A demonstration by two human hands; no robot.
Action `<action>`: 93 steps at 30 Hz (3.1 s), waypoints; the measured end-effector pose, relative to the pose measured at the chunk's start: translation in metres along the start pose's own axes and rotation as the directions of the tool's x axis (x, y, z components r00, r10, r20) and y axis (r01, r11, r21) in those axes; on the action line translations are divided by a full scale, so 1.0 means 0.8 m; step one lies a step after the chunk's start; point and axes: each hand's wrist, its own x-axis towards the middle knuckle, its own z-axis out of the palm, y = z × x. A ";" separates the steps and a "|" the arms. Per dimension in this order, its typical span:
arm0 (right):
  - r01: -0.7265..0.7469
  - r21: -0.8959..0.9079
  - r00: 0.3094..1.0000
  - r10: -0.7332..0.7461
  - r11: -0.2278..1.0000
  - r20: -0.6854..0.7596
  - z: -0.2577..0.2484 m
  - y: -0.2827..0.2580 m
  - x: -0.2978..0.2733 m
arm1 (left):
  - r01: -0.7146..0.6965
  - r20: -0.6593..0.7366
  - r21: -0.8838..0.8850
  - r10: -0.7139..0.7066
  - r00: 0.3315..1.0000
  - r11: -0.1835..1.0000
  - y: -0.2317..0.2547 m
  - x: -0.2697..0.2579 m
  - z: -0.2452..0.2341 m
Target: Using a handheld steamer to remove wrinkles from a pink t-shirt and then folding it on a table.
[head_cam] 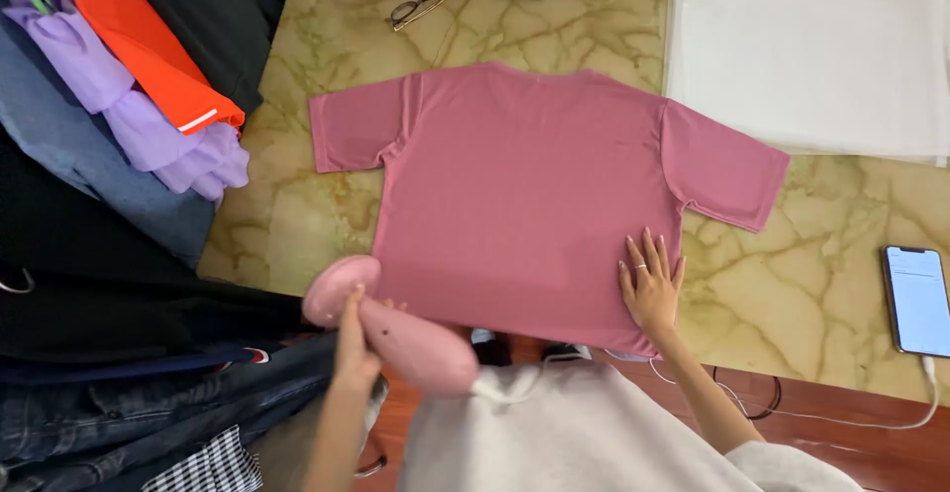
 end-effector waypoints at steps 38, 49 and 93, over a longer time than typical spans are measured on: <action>-0.037 -0.001 0.997 0.037 0.999 0.064 0.000 -0.002 -0.001 | -0.059 0.108 0.985 -0.314 0.943 0.160 0.164 -0.005 0.088; -0.039 -0.008 0.996 0.039 0.999 0.080 -0.002 -0.001 0.001 | -0.162 0.171 0.985 -0.271 0.947 0.056 0.164 -0.040 0.177; -0.258 -0.047 0.966 0.257 0.965 -0.034 0.029 -0.010 0.124 | -0.404 0.341 0.914 -0.587 0.735 0.025 0.088 0.013 0.375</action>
